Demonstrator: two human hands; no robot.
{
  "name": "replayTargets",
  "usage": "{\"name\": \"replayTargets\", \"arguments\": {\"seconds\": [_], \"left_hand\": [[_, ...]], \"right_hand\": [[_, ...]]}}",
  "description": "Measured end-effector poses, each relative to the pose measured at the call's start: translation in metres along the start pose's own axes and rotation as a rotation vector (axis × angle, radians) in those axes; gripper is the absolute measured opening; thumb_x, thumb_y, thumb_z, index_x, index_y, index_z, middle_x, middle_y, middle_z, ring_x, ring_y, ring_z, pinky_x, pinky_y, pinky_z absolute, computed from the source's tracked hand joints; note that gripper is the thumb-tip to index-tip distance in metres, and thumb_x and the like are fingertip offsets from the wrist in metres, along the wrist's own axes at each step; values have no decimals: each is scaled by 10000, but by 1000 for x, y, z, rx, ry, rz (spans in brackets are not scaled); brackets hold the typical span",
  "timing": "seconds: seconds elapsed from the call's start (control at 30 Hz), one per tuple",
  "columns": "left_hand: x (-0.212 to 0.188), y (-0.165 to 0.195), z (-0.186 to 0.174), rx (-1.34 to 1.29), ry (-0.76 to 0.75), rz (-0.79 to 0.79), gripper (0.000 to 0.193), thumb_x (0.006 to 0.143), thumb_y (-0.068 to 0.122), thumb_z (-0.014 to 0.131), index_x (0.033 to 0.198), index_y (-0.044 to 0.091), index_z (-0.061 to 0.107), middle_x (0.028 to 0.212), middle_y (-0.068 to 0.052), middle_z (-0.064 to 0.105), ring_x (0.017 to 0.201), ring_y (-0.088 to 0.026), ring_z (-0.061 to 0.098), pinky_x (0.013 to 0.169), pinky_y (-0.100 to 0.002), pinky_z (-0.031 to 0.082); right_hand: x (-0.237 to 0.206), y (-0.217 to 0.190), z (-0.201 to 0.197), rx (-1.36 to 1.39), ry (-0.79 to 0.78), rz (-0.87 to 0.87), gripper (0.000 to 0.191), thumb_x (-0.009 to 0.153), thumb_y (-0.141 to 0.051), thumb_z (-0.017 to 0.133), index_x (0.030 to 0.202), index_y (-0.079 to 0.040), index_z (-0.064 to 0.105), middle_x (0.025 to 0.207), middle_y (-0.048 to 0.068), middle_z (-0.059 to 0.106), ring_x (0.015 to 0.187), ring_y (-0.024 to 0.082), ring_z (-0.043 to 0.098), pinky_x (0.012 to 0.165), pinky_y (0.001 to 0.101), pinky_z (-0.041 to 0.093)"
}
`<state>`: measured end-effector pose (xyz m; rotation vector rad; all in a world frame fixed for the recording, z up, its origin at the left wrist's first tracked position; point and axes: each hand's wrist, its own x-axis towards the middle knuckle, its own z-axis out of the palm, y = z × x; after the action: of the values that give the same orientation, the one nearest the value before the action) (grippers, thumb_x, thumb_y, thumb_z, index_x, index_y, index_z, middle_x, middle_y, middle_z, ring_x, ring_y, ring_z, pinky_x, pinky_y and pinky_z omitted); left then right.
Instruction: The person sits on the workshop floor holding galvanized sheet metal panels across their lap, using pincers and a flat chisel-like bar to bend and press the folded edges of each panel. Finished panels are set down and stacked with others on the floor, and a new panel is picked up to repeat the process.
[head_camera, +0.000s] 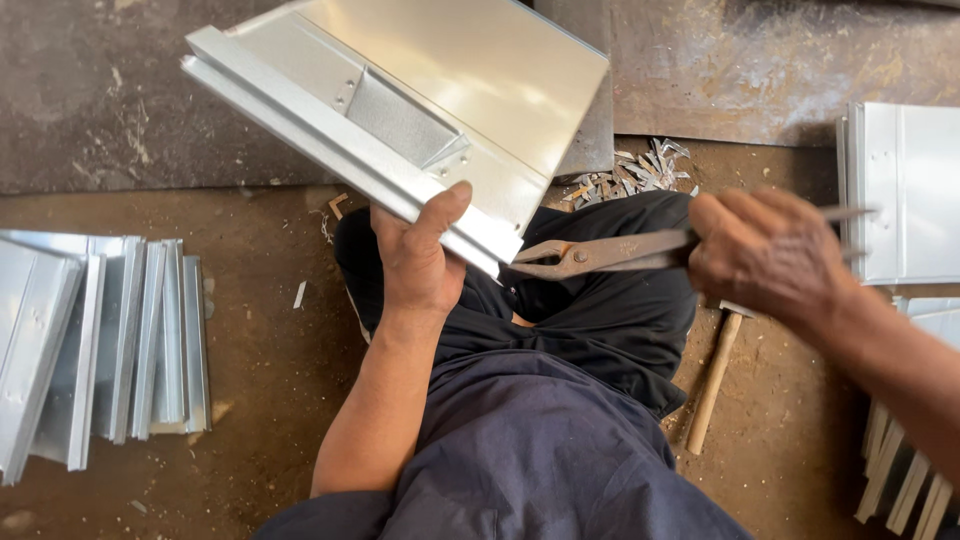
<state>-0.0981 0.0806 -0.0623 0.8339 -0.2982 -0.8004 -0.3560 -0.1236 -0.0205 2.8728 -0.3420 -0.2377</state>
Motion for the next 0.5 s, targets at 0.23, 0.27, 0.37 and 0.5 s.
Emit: {"name": "replayTargets", "arguments": {"seconds": [0.23, 0.27, 0.37, 0.5], "left_hand": [[-3, 3, -4, -69, 60, 24, 732, 854, 82, 755, 1452, -73, 361, 1278, -208, 508, 1232, -267, 574, 1056, -393, 563], [-3, 6, -6, -83, 73, 38, 729, 861, 80, 757, 1456, -72, 364, 1286, -206, 501, 1239, -268, 560, 1069, -401, 545], [-3, 11, -12, -53, 107, 87, 760, 849, 77, 758, 1478, -16, 343, 1323, -171, 470, 1293, -248, 499, 1142, -404, 468], [-2, 8, -11, 3, 93, 97, 818, 814, 85, 768, 1481, 64, 297, 1314, -140, 439, 1317, -246, 456, 1184, -449, 443]], "right_hand": [[0, -12, -10, 199, -286, 107, 264, 1014, -226, 449, 805, -106, 555, 639, 42, 546, 539, 202, 515, 507, 350, 484], [-6, -22, -13, 432, -244, -10, 318, 989, -306, 480, 787, -72, 554, 667, 59, 543, 544, 206, 521, 517, 361, 500], [-14, -57, -14, 1170, -496, -17, 447, 986, -406, 475, 833, -9, 612, 825, 82, 602, 635, 212, 615, 594, 378, 587], [-18, -86, -7, 1237, -609, 89, 453, 989, -411, 479, 1000, 20, 618, 804, 168, 592, 715, 290, 598, 701, 442, 498]]}}
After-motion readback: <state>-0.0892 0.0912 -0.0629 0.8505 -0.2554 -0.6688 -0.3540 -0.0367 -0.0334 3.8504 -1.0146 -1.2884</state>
